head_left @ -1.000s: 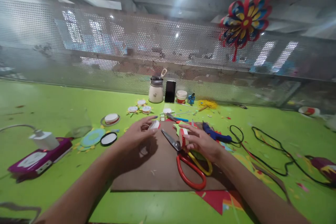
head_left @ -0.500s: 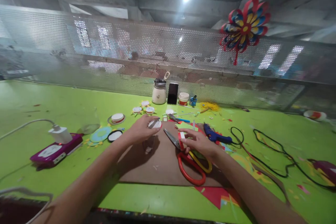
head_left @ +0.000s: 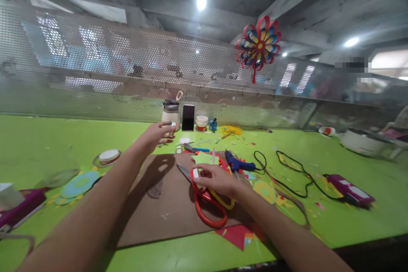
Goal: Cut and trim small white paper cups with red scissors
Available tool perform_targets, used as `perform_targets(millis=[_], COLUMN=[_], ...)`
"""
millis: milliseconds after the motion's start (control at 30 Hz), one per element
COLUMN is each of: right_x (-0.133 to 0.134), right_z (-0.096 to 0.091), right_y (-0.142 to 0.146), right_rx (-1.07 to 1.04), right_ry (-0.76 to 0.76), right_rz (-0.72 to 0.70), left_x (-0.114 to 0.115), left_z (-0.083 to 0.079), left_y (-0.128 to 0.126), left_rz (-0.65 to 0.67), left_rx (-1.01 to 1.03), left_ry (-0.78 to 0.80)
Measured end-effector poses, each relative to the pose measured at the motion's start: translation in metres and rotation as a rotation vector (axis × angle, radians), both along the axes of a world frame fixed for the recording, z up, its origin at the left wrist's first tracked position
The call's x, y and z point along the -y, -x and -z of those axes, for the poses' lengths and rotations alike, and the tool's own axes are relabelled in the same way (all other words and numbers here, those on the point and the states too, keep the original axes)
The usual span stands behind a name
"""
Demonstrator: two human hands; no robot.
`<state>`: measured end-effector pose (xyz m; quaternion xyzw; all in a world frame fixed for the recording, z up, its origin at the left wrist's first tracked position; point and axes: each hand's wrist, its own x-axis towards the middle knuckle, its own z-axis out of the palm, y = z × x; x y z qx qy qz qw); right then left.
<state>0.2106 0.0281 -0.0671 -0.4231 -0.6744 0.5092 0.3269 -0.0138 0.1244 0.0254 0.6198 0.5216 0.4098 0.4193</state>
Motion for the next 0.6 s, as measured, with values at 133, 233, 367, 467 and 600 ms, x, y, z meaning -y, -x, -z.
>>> perform_targets(millis=[133,233,367,467,600], right_x=[0.004,0.003,0.0,-0.002,-0.003], right_z=[-0.002,-0.003,-0.004,-0.005,-0.008], right_y=[0.001,0.0,-0.003,-0.004,-0.004], right_rx=[0.062,0.089,0.085,0.056,-0.005], right_ry=[-0.049,-0.061,-0.042,-0.019,0.02], right_rz=[0.025,0.036,0.005,-0.02,-0.021], left_x=[-0.034,-0.054,-0.064,-0.064,-0.06], left_z=[0.012,0.02,0.022,0.019,0.017], left_y=[-0.022,-0.04,-0.052,-0.049,-0.039], left_rz=[-0.03,-0.016,0.091,0.156,0.199], left_rx=[0.011,-0.053,-0.159,-0.208,-0.23], left_ry=[0.086,0.14,0.169,0.141,0.073])
